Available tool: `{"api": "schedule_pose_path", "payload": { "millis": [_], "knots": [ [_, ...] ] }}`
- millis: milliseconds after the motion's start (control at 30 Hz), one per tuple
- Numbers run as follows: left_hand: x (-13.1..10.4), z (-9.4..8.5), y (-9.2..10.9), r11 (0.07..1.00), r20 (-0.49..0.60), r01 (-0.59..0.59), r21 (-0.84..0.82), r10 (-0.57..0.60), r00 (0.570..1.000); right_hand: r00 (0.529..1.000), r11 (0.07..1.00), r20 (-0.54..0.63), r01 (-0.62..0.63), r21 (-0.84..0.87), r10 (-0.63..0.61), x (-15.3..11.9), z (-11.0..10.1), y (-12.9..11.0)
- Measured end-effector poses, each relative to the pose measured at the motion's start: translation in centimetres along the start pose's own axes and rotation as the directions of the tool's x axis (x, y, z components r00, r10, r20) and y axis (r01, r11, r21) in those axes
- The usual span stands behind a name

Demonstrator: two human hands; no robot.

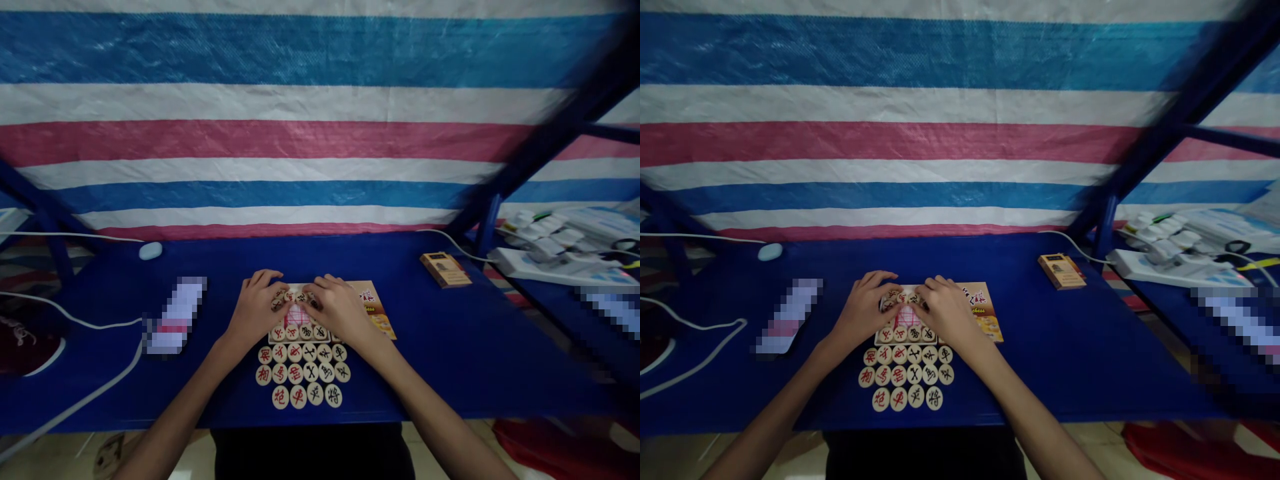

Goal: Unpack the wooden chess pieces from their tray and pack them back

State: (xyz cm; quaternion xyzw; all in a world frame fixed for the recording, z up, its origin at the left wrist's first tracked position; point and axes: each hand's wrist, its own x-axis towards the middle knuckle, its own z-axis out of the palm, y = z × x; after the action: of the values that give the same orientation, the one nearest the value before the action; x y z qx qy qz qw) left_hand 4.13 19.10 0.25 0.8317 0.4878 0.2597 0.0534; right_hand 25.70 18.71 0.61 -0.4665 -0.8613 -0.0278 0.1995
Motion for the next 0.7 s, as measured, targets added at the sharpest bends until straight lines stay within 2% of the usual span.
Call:
{"api": "schedule_pose_path", "payload": {
  "millis": [200,367,500,600,700],
  "knots": [
    [0.2,-0.1,0.0,1.0,-0.016,0.003,-0.03,-0.004,1.0,1.0,1.0,-0.017,-0.006,0.028,0.006,0.1,0.0,0.0],
    [-0.8,-1.6,1.3,0.997,-0.111,-0.012,-0.076,0.003,0.994,0.996,0.995,-0.084,-0.028,0.095,0.036,-1.0,-1.6,-0.9],
    [-4.7,-3.0,2.5,0.992,-0.251,-0.006,-0.13,-0.027,0.968,0.973,0.955,-0.207,-0.036,0.296,0.101,-4.9,-2.7,-2.1],
    [-8.8,-3.3,2.7,0.99,-0.315,0.061,-0.128,-0.099,0.944,0.944,0.938,-0.249,-0.127,0.324,0.214,-8.8,-2.8,-2.7],
    [-11.7,-3.1,2.4,0.991,-0.269,0.095,-0.089,-0.116,0.956,0.933,0.936,-0.26,-0.162,0.311,0.248,-11.9,-2.6,-2.9]
  ]
}}
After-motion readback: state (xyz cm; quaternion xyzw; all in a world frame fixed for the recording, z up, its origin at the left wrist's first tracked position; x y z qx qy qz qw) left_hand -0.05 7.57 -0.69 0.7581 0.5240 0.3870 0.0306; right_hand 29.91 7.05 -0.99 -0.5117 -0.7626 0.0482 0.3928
